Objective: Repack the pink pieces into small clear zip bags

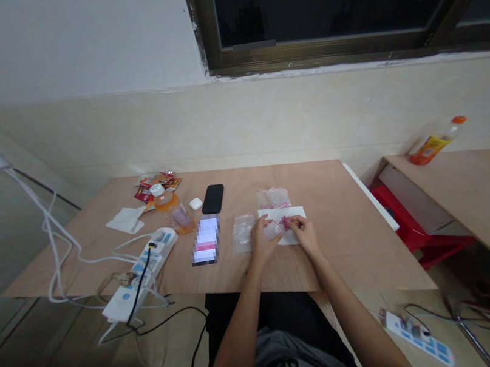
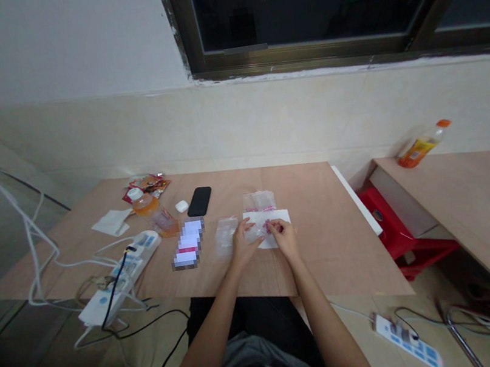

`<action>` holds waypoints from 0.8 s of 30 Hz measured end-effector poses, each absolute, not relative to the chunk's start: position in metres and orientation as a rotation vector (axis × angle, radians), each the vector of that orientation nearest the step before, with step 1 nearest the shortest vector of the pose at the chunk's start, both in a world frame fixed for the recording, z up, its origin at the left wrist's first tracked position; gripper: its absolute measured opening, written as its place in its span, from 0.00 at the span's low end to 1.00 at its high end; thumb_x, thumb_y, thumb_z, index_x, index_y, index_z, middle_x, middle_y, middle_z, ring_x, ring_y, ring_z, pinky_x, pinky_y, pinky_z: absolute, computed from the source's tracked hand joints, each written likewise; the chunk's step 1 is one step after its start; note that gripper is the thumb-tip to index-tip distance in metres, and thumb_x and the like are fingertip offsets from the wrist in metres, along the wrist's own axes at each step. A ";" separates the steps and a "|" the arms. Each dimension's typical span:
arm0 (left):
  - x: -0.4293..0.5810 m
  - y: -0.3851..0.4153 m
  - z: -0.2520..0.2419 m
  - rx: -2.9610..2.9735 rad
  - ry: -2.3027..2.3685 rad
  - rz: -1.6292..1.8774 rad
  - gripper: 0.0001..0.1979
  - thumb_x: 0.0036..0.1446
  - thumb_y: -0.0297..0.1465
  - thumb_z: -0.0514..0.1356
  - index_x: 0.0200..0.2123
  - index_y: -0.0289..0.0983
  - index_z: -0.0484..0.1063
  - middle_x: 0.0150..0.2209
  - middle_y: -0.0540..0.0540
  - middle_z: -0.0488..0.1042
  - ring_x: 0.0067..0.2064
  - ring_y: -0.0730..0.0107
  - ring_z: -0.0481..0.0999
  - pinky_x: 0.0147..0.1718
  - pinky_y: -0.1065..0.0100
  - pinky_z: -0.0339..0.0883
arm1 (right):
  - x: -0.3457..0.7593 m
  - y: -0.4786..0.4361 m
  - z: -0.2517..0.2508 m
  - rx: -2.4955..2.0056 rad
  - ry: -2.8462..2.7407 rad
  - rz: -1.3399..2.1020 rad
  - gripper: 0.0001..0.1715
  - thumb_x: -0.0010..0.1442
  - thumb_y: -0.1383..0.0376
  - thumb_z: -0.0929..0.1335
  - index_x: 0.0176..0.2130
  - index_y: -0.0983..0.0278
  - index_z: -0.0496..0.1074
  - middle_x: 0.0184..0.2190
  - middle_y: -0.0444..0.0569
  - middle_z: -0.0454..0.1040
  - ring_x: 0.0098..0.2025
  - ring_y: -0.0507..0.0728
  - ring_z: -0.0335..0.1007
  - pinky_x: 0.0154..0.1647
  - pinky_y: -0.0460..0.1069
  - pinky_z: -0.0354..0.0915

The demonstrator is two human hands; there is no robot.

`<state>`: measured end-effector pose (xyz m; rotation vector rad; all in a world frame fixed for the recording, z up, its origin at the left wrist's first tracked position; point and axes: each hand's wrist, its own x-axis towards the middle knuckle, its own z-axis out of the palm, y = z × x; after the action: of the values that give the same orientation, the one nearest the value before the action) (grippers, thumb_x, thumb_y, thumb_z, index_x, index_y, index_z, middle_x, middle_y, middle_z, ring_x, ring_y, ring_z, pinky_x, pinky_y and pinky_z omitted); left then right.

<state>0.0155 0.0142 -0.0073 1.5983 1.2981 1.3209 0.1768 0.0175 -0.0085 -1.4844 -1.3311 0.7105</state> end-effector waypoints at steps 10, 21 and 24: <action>0.015 0.014 -0.012 1.588 1.273 1.348 0.37 0.40 0.29 0.70 0.55 0.42 0.62 0.45 0.44 0.74 0.47 0.60 0.73 0.51 0.54 0.64 | 0.171 0.020 0.000 -1.433 -1.477 0.687 0.25 0.59 0.48 0.61 0.31 0.63 0.76 0.30 0.50 0.77 0.32 0.56 0.68 0.37 0.49 0.61; 0.017 0.013 -0.006 1.570 1.289 1.349 0.35 0.40 0.28 0.70 0.53 0.41 0.64 0.45 0.44 0.74 0.46 0.61 0.73 0.50 0.55 0.65 | 0.200 0.012 -0.001 -1.958 -1.438 0.264 0.20 0.57 0.54 0.62 0.40 0.64 0.75 0.29 0.47 0.74 0.37 0.58 0.67 0.41 0.51 0.51; 0.017 0.012 -0.004 1.573 1.295 1.353 0.35 0.40 0.28 0.70 0.53 0.41 0.64 0.45 0.44 0.74 0.46 0.61 0.73 0.50 0.55 0.65 | 0.197 0.012 -0.001 -1.987 -1.498 0.237 0.19 0.58 0.56 0.62 0.39 0.63 0.76 0.30 0.49 0.74 0.39 0.59 0.65 0.41 0.51 0.49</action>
<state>0.0166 0.0123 -0.0045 1.5727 1.2953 1.3530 0.1972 0.0122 -0.0011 -1.9869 -1.4980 0.2367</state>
